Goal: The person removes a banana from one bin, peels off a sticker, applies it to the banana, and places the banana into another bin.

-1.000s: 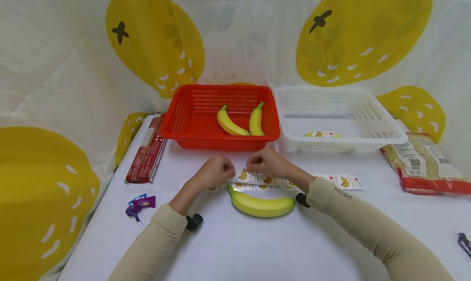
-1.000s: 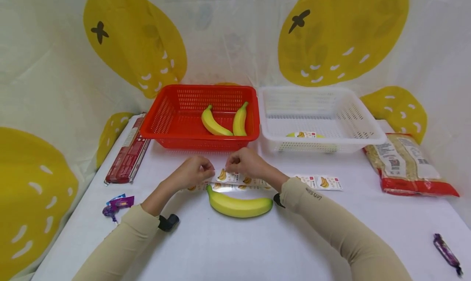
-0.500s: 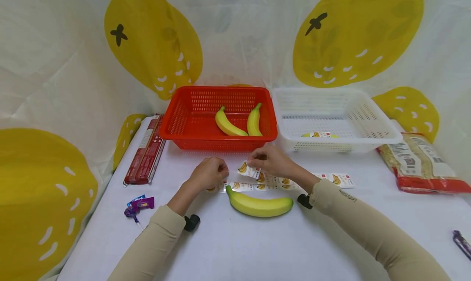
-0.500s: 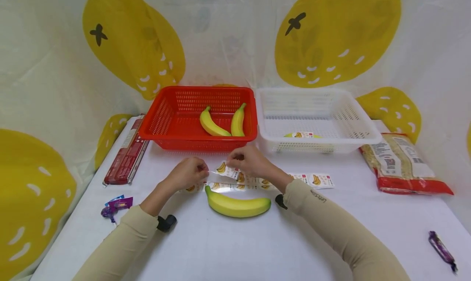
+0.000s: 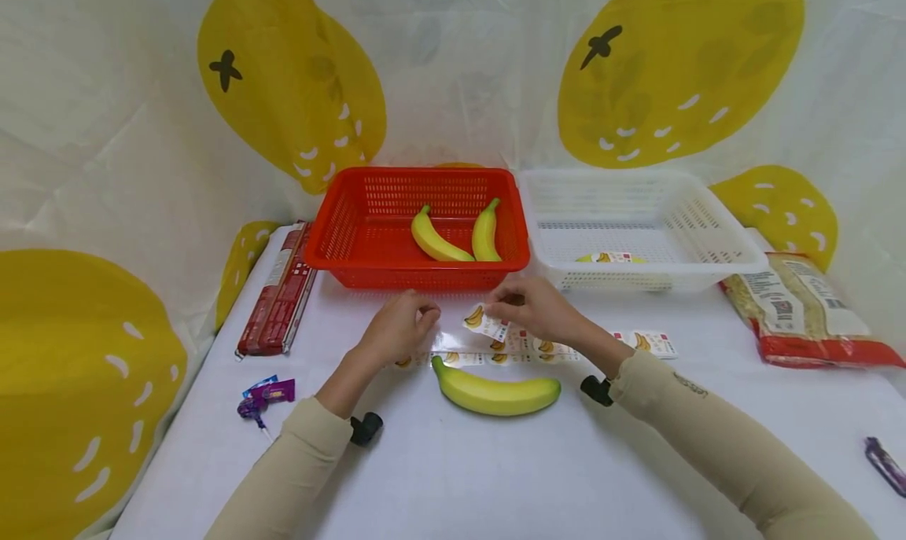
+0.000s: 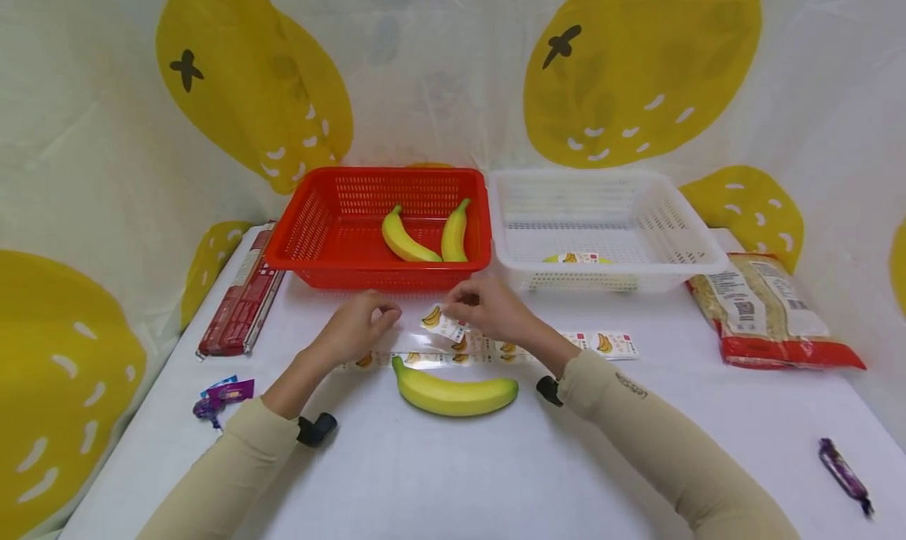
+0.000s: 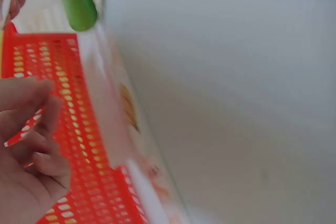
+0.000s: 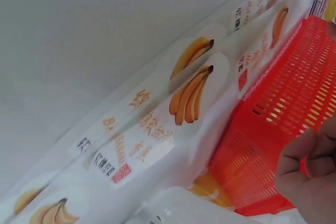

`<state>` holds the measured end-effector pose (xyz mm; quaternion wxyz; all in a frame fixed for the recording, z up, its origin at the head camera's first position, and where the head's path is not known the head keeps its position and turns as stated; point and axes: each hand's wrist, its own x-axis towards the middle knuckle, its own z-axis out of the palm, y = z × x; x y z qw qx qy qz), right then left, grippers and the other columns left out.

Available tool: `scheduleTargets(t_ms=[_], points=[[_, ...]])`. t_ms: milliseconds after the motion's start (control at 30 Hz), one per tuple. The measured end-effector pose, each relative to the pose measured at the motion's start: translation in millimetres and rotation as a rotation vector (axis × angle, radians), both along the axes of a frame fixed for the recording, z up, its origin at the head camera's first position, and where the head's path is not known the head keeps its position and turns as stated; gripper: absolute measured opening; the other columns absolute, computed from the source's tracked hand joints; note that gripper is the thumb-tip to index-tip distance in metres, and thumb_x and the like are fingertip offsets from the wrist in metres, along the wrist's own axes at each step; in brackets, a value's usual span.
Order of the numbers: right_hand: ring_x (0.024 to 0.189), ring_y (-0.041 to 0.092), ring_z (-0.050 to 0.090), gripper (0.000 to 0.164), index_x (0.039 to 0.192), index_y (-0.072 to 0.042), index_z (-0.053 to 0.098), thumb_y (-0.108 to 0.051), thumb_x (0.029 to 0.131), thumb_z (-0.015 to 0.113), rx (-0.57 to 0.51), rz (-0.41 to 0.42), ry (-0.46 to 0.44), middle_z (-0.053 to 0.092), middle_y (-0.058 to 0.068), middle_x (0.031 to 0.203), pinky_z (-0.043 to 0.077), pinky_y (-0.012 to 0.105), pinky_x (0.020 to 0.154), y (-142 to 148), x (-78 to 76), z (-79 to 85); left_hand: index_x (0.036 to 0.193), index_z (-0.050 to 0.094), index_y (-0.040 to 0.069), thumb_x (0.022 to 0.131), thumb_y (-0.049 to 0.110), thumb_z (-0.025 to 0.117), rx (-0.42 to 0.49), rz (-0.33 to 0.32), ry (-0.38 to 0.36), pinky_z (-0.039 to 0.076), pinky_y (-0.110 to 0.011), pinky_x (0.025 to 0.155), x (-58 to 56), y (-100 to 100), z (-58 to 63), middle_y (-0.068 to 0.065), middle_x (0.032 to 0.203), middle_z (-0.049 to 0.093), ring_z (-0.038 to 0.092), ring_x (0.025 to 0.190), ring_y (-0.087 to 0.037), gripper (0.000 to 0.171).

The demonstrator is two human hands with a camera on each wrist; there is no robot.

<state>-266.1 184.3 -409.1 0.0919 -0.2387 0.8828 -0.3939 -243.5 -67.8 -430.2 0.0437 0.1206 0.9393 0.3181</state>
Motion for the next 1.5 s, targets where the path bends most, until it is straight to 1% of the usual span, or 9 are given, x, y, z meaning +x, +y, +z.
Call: scheduleTargets(t_ms=[100, 200, 400, 533, 767, 900, 1133, 1333, 1500], points=[[0.080, 0.018, 0.060, 0.008, 0.095, -0.014, 0.077, -0.021, 0.095, 0.074, -0.009, -0.016, 0.001, 0.068, 0.002, 0.089, 0.053, 0.025, 0.069, 2.4, 5.3, 4.0, 0.113, 0.075, 0.010, 0.101, 0.030, 0.063, 0.107, -0.029, 0.059, 0.054, -0.041, 0.090, 3.3, 6.6, 7.0, -0.007, 0.110, 0.071, 0.062, 0.099, -0.024, 0.026], [0.079, 0.018, 0.059, 0.008, 0.093, -0.013, 0.076, -0.021, 0.095, 0.073, -0.013, -0.029, -0.006, 0.068, 0.002, 0.087, 0.052, 0.026, 0.068, 3.4, 10.0, 6.7, 0.111, 0.075, 0.012, 0.101, 0.036, 0.064, 0.190, -0.082, 0.079, 0.052, -0.038, 0.084, 7.3, 15.1, 14.1, -0.003, 0.108, 0.073, 0.061, 0.095, -0.023, 0.029], [0.076, 0.018, 0.059, 0.010, 0.094, -0.011, 0.077, -0.020, 0.095, 0.073, -0.035, -0.040, -0.017, 0.070, 0.003, 0.084, 0.052, 0.026, 0.065, 2.4, 17.4, 9.7, 0.105, 0.076, 0.013, 0.097, 0.029, 0.070, 0.213, -0.159, 0.068, 0.045, -0.029, 0.072, 12.2, 28.5, 21.3, 0.003, 0.093, 0.071, 0.054, 0.083, -0.016, 0.018], [0.075, 0.016, 0.059, 0.010, 0.094, -0.009, 0.077, -0.018, 0.095, 0.073, -0.043, -0.042, -0.018, 0.070, 0.004, 0.084, 0.051, 0.024, 0.065, 2.9, 19.5, 9.5, 0.100, 0.075, 0.013, 0.098, 0.022, 0.070, 0.209, -0.156, 0.071, 0.041, -0.027, 0.066, 13.2, 32.3, 21.5, 0.002, 0.084, 0.067, 0.050, 0.077, -0.016, 0.011], [0.074, 0.015, 0.060, 0.010, 0.097, -0.009, 0.077, -0.019, 0.093, 0.075, -0.048, -0.050, 0.004, 0.071, 0.002, 0.084, 0.051, 0.024, 0.064, 6.2, 20.9, 7.7, 0.098, 0.074, 0.013, 0.098, 0.023, 0.070, 0.224, -0.145, 0.053, 0.040, -0.026, 0.065, 13.8, 34.7, 20.8, 0.003, 0.081, 0.064, 0.050, 0.077, -0.016, 0.011], [0.074, 0.016, 0.059, 0.014, 0.102, -0.010, 0.076, -0.022, 0.094, 0.073, -0.032, -0.052, 0.018, 0.070, 0.003, 0.084, 0.051, 0.025, 0.065, 13.0, 25.1, 8.9, 0.100, 0.074, 0.012, 0.098, 0.024, 0.069, 0.289, -0.123, 0.006, 0.044, -0.026, 0.069, 15.6, 34.9, 22.6, -0.002, 0.085, 0.067, 0.052, 0.079, -0.016, 0.013], [0.071, 0.016, 0.056, 0.017, 0.095, -0.008, 0.075, -0.024, 0.097, 0.070, -0.020, -0.044, 0.015, 0.066, 0.004, 0.079, 0.047, 0.024, 0.063, 29.9, 35.3, 7.9, 0.101, 0.075, 0.010, 0.097, 0.024, 0.070, 0.398, -0.077, -0.027, 0.050, -0.026, 0.074, 18.9, 35.3, 23.1, -0.004, 0.090, 0.071, 0.057, 0.080, -0.016, 0.015], [0.070, 0.014, 0.055, 0.015, 0.093, -0.011, 0.073, -0.024, 0.098, 0.069, -0.039, -0.052, -0.002, 0.062, 0.004, 0.078, 0.046, 0.024, 0.062, 34.5, 42.1, 8.8, 0.099, 0.076, 0.010, 0.096, 0.023, 0.072, 0.426, -0.092, -0.033, 0.047, -0.024, 0.069, 21.3, 37.1, 22.4, -0.003, 0.086, 0.069, 0.054, 0.078, -0.015, 0.014], [0.068, 0.014, 0.054, 0.018, 0.092, -0.008, 0.071, -0.024, 0.098, 0.069, -0.031, -0.057, -0.059, 0.059, 0.002, 0.075, 0.045, 0.023, 0.060, 35.4, 45.0, 8.4, 0.096, 0.076, 0.009, 0.095, 0.020, 0.074, 0.443, -0.119, -0.062, 0.045, -0.022, 0.064, 23.8, 36.5, 22.3, -0.005, 0.083, 0.069, 0.053, 0.074, -0.014, 0.011]])
